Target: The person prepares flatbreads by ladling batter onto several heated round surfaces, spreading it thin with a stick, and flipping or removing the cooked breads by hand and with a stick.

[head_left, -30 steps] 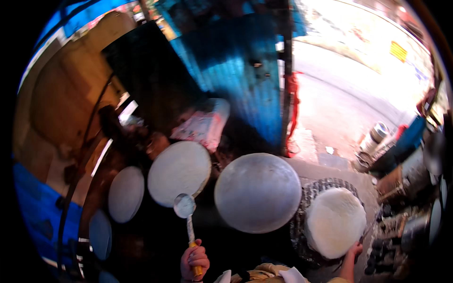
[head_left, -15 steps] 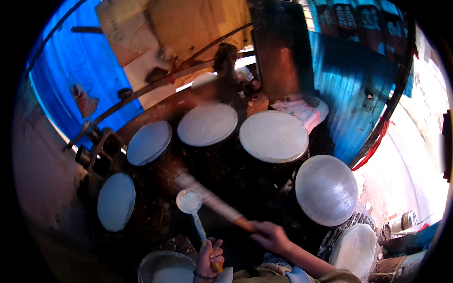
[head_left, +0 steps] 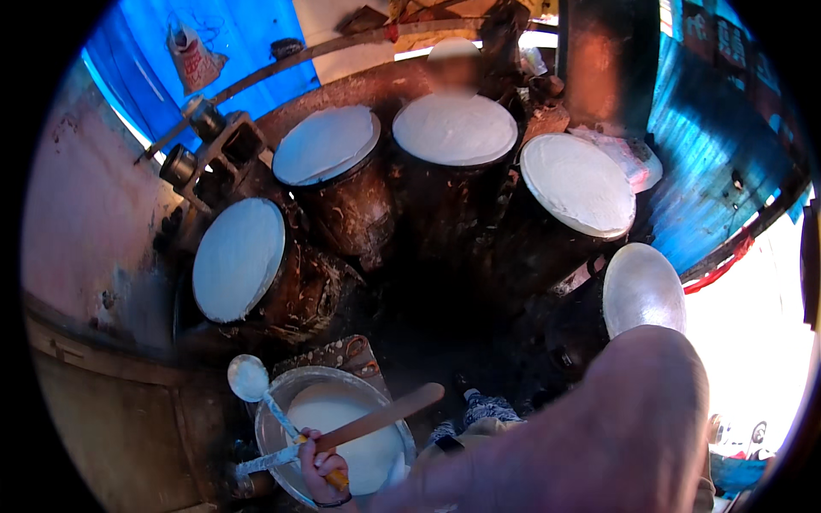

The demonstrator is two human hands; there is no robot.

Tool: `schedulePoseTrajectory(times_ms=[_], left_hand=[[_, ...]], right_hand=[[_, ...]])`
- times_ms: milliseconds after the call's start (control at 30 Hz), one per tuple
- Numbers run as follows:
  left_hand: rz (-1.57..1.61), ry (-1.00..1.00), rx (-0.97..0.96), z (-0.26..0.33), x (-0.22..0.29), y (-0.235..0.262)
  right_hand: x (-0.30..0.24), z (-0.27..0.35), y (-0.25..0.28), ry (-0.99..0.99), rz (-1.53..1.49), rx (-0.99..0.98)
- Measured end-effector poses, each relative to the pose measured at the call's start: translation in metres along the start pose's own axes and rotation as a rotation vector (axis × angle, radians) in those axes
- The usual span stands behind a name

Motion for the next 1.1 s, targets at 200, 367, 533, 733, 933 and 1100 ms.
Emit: schedulePoseTrajectory(times_ms=[200,367,533,733,933,1100], left_hand=[[0.380,0.005,0.006,0.003,0.019,0.001],[0.462,0.095,-0.082,0.007,0.034,-0.022],[0.499,0.138,-0.139,-0.008,0.025,-0.041],[0.638,-0.025,-0.052,-0.019,0.030,-0.021],[0.746,-0.125,0.040,-0.025,0.009,-0.066],[0.750,-0.138,0.002,-0.012,0.014,-0.057]], right_hand=[[0.020,0.022,0.021,-0.021,-0.191,-0.033],[0.024,0.045,0.051,-0.047,-0.258,-0.010],[0.034,0.070,0.083,-0.071,-0.304,0.012],[0.042,0.072,0.101,-0.093,-0.338,-0.015],[0.045,0.068,0.104,-0.130,-0.355,-0.066],[0.056,0.069,0.101,-0.155,-0.392,-0.140]])
Point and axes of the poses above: each hand's wrist, its own z-axis away from the middle knuckle, its own y-axis out of the back of the hand, x = y × z, the point moved 8 cm from there along -z, towards the middle knuckle, and after that the axes turned 3 degrees about -y, right-handed, at the moved point
